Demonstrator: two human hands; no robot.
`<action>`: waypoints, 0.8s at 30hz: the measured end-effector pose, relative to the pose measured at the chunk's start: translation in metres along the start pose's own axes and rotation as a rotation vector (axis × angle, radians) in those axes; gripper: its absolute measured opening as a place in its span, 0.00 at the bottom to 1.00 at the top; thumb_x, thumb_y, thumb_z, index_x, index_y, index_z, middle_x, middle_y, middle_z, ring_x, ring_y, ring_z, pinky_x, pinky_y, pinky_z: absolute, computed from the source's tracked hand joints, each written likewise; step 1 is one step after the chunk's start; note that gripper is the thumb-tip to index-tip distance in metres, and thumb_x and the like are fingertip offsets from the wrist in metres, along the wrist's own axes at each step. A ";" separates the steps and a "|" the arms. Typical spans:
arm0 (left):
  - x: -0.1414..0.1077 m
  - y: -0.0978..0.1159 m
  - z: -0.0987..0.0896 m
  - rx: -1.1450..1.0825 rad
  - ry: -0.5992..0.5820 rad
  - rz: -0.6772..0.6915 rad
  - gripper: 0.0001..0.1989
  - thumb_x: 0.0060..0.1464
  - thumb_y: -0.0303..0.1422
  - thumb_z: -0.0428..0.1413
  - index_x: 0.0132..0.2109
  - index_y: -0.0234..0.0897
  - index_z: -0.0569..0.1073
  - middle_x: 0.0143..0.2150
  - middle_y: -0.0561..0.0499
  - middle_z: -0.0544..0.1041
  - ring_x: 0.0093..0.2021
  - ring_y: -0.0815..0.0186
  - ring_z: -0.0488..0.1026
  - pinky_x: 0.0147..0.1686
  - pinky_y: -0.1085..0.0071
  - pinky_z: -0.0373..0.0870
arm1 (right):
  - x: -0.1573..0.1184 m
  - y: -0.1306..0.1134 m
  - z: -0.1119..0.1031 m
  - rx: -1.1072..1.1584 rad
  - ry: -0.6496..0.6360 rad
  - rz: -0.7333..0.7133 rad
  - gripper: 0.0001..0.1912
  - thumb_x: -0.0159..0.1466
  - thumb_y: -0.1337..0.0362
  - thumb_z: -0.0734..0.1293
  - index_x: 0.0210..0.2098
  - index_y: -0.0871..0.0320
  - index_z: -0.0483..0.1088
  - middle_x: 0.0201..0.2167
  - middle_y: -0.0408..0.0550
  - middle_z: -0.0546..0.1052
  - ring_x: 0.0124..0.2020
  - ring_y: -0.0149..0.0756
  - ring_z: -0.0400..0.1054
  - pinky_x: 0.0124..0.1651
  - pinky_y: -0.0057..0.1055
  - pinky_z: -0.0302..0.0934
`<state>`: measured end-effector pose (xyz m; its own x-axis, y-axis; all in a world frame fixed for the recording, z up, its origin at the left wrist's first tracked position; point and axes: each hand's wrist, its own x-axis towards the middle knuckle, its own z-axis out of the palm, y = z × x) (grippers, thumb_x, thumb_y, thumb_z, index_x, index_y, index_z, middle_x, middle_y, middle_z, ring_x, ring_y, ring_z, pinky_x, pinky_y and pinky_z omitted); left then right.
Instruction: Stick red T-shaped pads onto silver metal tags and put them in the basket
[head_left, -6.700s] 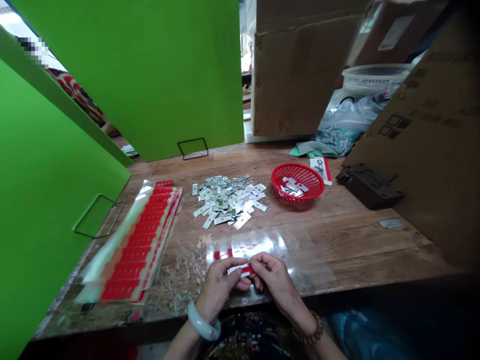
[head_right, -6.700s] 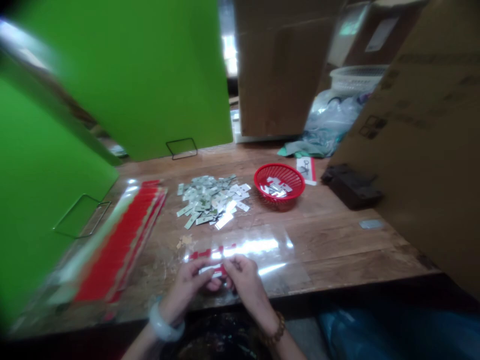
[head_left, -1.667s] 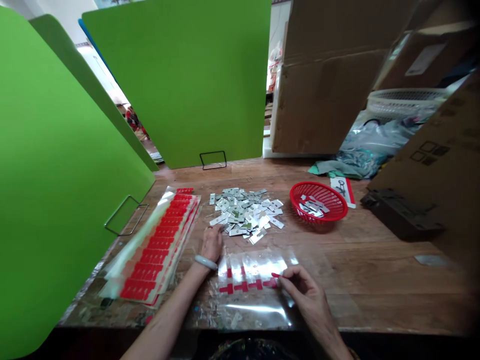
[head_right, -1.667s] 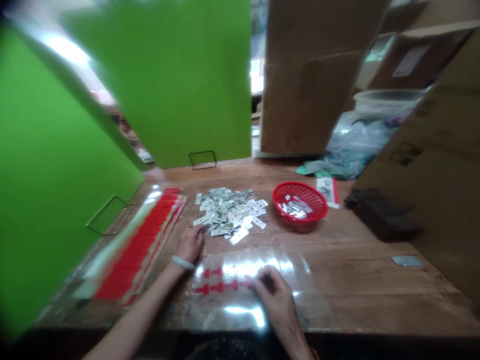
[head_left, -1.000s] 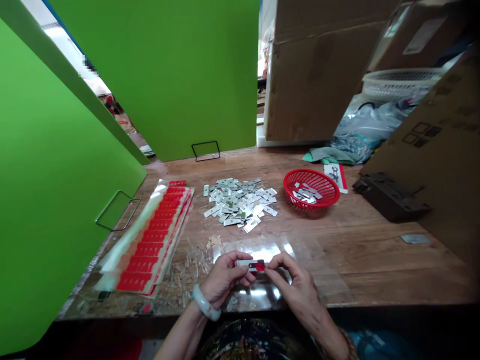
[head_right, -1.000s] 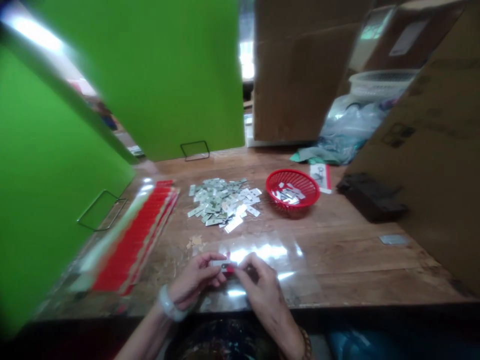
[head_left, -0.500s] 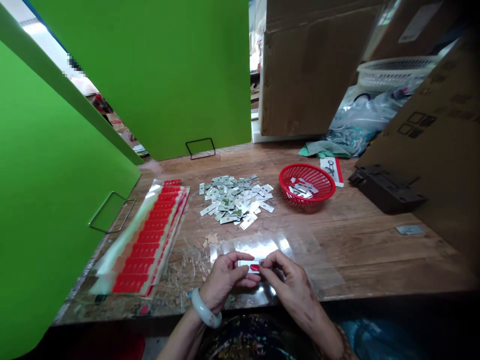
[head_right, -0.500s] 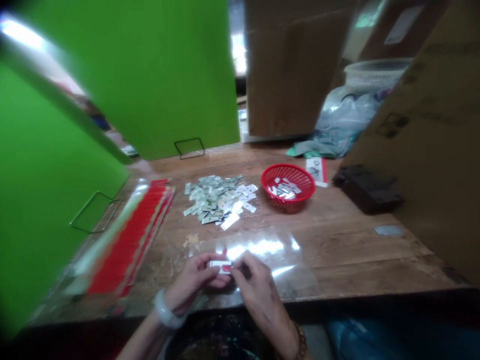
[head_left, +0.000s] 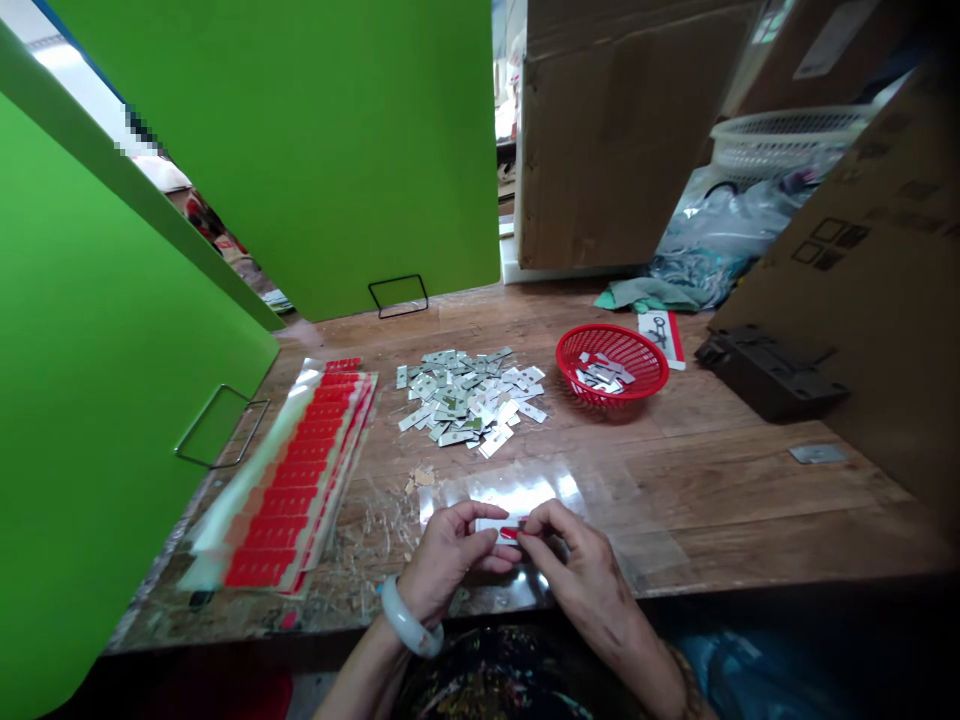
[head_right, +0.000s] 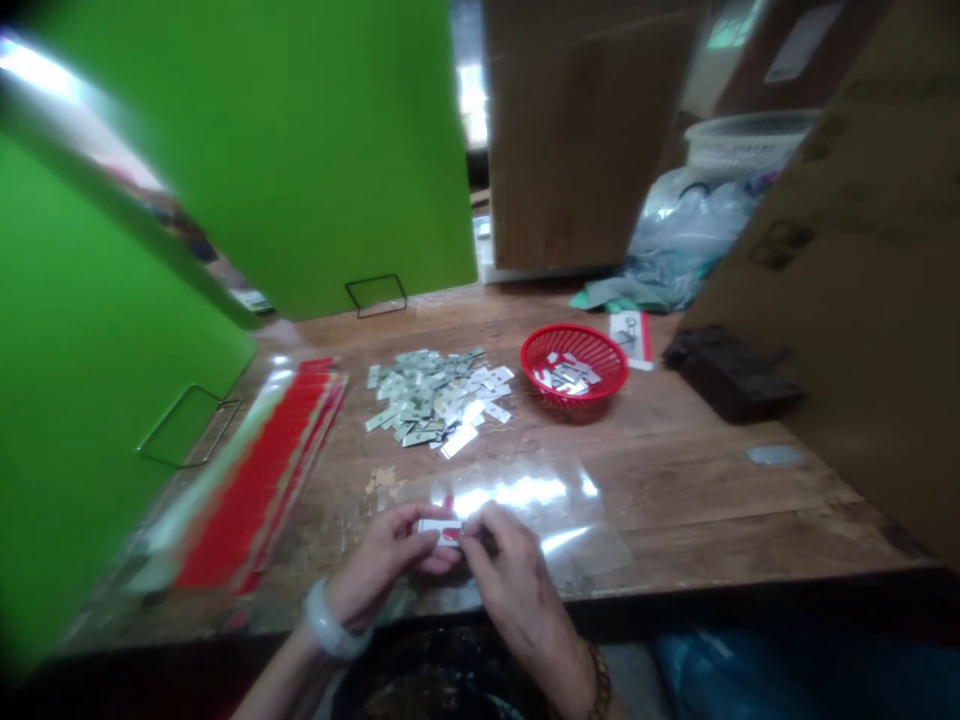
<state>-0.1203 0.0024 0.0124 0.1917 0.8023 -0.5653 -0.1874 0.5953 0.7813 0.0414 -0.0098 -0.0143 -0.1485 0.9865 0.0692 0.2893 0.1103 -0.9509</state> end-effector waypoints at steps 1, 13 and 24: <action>0.000 0.000 0.000 -0.001 -0.002 0.000 0.18 0.42 0.31 0.64 0.42 0.27 0.71 0.31 0.42 0.80 0.29 0.65 0.78 0.32 0.72 0.75 | 0.000 0.000 0.000 0.001 -0.001 0.000 0.06 0.62 0.65 0.61 0.28 0.56 0.65 0.26 0.41 0.69 0.28 0.30 0.63 0.31 0.25 0.58; 0.001 -0.002 -0.002 0.016 -0.007 0.018 0.18 0.44 0.31 0.62 0.43 0.26 0.71 0.30 0.42 0.80 0.29 0.65 0.78 0.32 0.72 0.75 | -0.001 -0.001 0.001 -0.004 -0.011 0.017 0.07 0.63 0.65 0.61 0.28 0.56 0.64 0.25 0.40 0.68 0.27 0.30 0.62 0.31 0.24 0.57; 0.001 -0.003 -0.001 0.060 0.013 0.034 0.18 0.45 0.33 0.62 0.42 0.27 0.71 0.29 0.43 0.80 0.29 0.65 0.78 0.32 0.73 0.75 | -0.001 0.000 0.006 -0.028 0.011 -0.001 0.06 0.62 0.67 0.61 0.28 0.56 0.64 0.26 0.41 0.68 0.28 0.30 0.62 0.31 0.25 0.56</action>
<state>-0.1208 0.0014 0.0094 0.1734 0.8227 -0.5413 -0.1350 0.5643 0.8144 0.0365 -0.0116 -0.0164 -0.1388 0.9876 0.0735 0.3157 0.1145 -0.9419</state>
